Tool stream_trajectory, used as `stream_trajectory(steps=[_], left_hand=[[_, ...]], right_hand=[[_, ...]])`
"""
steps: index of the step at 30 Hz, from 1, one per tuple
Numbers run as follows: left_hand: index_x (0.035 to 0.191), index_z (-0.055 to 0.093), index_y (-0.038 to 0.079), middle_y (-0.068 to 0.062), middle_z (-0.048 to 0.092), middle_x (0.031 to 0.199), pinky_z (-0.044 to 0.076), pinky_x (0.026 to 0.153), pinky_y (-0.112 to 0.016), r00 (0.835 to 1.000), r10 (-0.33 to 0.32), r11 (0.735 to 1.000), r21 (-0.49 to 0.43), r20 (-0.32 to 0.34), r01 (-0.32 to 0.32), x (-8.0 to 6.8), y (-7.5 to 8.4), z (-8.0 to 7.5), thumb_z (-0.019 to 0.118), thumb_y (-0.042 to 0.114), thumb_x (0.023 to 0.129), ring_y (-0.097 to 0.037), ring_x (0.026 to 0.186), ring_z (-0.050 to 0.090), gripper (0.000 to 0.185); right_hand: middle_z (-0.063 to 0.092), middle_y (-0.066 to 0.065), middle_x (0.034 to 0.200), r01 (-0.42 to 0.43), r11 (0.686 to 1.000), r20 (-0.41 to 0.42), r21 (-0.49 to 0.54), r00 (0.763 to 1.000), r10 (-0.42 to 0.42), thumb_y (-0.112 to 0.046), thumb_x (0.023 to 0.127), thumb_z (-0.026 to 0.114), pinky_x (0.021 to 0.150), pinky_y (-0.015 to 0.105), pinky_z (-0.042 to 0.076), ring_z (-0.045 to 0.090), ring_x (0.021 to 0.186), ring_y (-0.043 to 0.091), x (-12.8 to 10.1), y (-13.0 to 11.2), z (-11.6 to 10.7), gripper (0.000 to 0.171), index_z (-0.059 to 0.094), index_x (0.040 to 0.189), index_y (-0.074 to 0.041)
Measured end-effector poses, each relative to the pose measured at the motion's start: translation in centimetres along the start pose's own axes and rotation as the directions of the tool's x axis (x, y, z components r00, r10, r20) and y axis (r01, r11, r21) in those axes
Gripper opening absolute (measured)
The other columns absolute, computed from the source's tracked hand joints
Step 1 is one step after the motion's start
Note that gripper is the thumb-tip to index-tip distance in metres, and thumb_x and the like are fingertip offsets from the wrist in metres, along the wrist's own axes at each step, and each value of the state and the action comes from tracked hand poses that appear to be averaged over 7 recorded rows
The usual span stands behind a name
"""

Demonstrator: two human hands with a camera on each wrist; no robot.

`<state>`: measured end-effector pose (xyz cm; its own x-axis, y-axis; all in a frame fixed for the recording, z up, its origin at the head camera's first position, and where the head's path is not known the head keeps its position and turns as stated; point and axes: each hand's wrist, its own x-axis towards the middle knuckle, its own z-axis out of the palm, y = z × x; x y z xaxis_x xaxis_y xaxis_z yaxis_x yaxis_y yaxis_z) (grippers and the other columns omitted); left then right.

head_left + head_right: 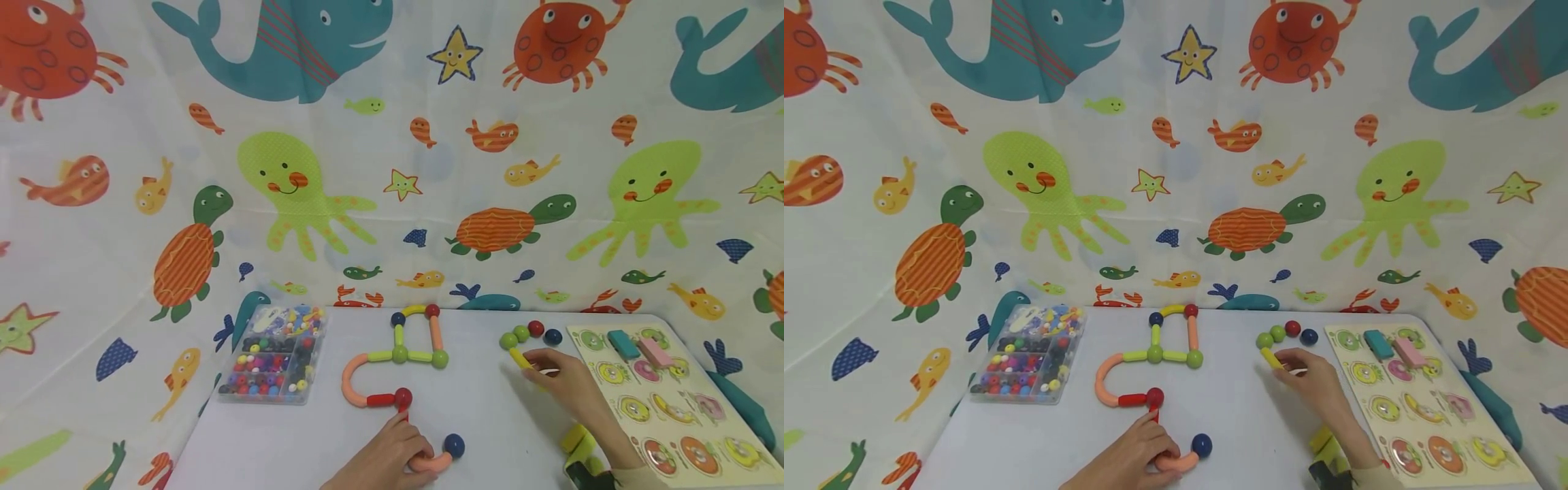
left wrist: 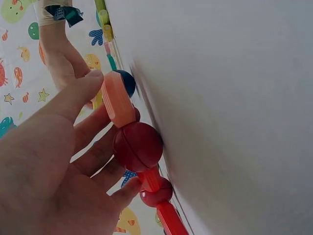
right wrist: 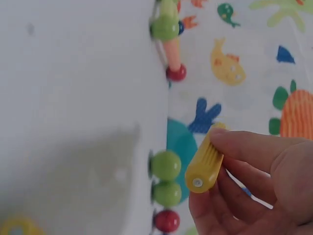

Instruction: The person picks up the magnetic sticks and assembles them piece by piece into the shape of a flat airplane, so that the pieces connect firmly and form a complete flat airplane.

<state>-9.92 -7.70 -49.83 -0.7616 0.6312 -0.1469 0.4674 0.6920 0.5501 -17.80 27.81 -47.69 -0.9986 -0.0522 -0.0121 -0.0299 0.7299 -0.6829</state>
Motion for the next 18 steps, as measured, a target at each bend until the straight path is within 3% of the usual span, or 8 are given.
stream_trajectory(steps=[4,9,13,18], left_hand=[[0.109,0.071,0.036,0.024,0.053,0.088,0.043,0.11,-0.034,1.0,-0.019,1.0,-0.01,0.007,0.019,0.1,0.0,0.0,0.071,0.048,0.092,0.006,0.09,0.044,0.021],[0.107,0.072,0.036,0.025,0.054,0.088,0.04,0.116,-0.039,1.0,-0.029,0.999,-0.021,0.007,0.029,0.1,0.1,0.0,0.072,0.048,0.091,0.007,0.09,0.046,0.019],[0.107,0.072,0.035,0.025,0.055,0.089,0.037,0.118,-0.043,1.0,-0.006,1.0,-0.008,0.002,0.006,0.2,0.1,0.0,0.07,0.049,0.092,0.008,0.09,0.047,0.02],[0.107,0.072,0.033,0.025,0.055,0.089,0.037,0.118,-0.043,0.999,0.035,0.999,0.009,-0.008,-0.035,0.2,0.0,0.0,0.068,0.049,0.094,0.008,0.09,0.048,0.022]], right_hand=[[0.074,0.001,0.105,-0.023,0.996,0.027,0.086,0.999,0.02,-0.024,0.09,0.078,0.077,0.017,0.054,0.066,0.095,0.015,-0.2,-1.4,1.8,0.034,0.07,0.121,-0.012],[0.074,0.0,0.103,-0.12,0.978,0.084,0.172,0.991,0.106,-0.025,0.088,0.08,0.076,0.023,0.055,0.067,0.095,0.014,-0.5,-3.1,4.6,0.035,0.07,0.12,-0.013],[0.073,-0.002,0.098,-0.191,0.96,0.115,0.203,0.979,0.17,-0.026,0.085,0.083,0.075,0.026,0.056,0.066,0.091,0.013,-0.9,-4.2,6.9,0.035,0.071,0.116,-0.014],[0.072,-0.002,0.096,-0.222,0.948,0.123,0.229,0.972,0.198,-0.024,0.083,0.084,0.073,0.026,0.057,0.066,0.086,0.012,-1.4,-5.2,9.0,0.035,0.072,0.113,-0.012]])
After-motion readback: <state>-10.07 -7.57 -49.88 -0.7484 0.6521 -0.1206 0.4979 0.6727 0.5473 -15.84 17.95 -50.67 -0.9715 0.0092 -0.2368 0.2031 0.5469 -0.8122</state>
